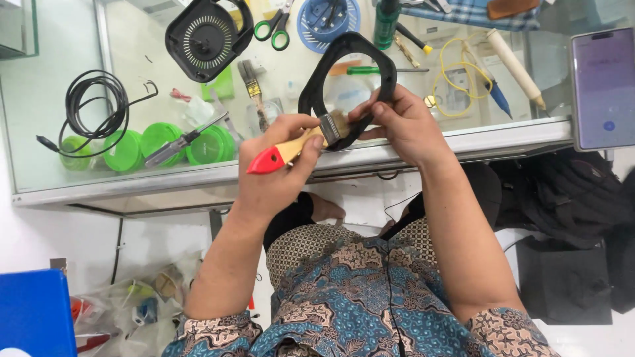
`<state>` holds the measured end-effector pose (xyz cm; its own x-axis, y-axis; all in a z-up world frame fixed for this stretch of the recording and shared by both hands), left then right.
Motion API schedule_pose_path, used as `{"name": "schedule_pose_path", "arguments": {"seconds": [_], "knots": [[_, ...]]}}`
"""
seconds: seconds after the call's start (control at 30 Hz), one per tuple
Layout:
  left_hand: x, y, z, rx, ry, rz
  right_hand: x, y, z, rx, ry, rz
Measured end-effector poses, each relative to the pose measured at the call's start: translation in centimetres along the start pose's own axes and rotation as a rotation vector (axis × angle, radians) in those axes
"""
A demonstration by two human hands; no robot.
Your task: Cleaning a circular plastic component using a small brush at a repair bench
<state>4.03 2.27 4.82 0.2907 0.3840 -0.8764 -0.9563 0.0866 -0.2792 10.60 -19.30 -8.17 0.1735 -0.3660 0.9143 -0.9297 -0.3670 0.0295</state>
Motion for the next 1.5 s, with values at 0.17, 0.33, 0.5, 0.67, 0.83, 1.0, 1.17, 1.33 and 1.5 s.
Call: {"name": "schedule_pose_path", "arguments": {"seconds": [0.17,0.33,0.5,0.67,0.83,1.0,1.17,1.33,1.5], "knots": [[0.3,1.7,-0.6,0.067,-0.143,-0.226,-0.9,-0.2,0.4,-0.060,0.071,-0.021],[2.1,4.0,-3.5,0.168,-0.382,-0.557,-0.5,0.3,0.1,-0.087,0.072,0.018],[-0.6,3.4,-3.3,0.345,-0.752,-0.552,0.2,0.1,-0.8,-0.142,0.130,-0.023],[-2.3,1.9,-3.4,0.342,-0.568,-0.508,0.1,0.5,-0.5,-0.136,0.126,-0.023],[-1.4,1.6,-3.2,0.473,-0.578,-0.393,0.0,0.3,-0.6,-0.133,0.116,-0.017],[-2.7,0.7,-2.9,0.498,-0.629,-0.402,0.7,0.6,-1.2,-0.151,0.134,-0.017],[-3.7,-0.1,-3.0,0.512,-0.627,-0.439,-0.2,0.2,-0.5,-0.160,0.099,-0.011],[-3.3,-0.5,-2.6,0.666,-0.571,-0.321,0.2,0.4,-0.7,-0.156,0.123,-0.021],[-3.1,-1.4,-3.0,0.624,-0.533,-0.374,0.6,0.3,-1.1,-0.154,0.151,-0.018]]}}
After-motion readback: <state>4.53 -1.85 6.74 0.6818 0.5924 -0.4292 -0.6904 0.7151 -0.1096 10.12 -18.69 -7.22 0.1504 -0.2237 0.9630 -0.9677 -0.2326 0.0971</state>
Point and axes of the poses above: each hand's wrist, its own y-axis away from the middle knuckle, its own z-axis out of the back of the hand, x = y × z, the point moved 3 cm from there along -y, towards the middle knuckle, and after that the axes turned 7 degrees about y, right-handed, at the moved point
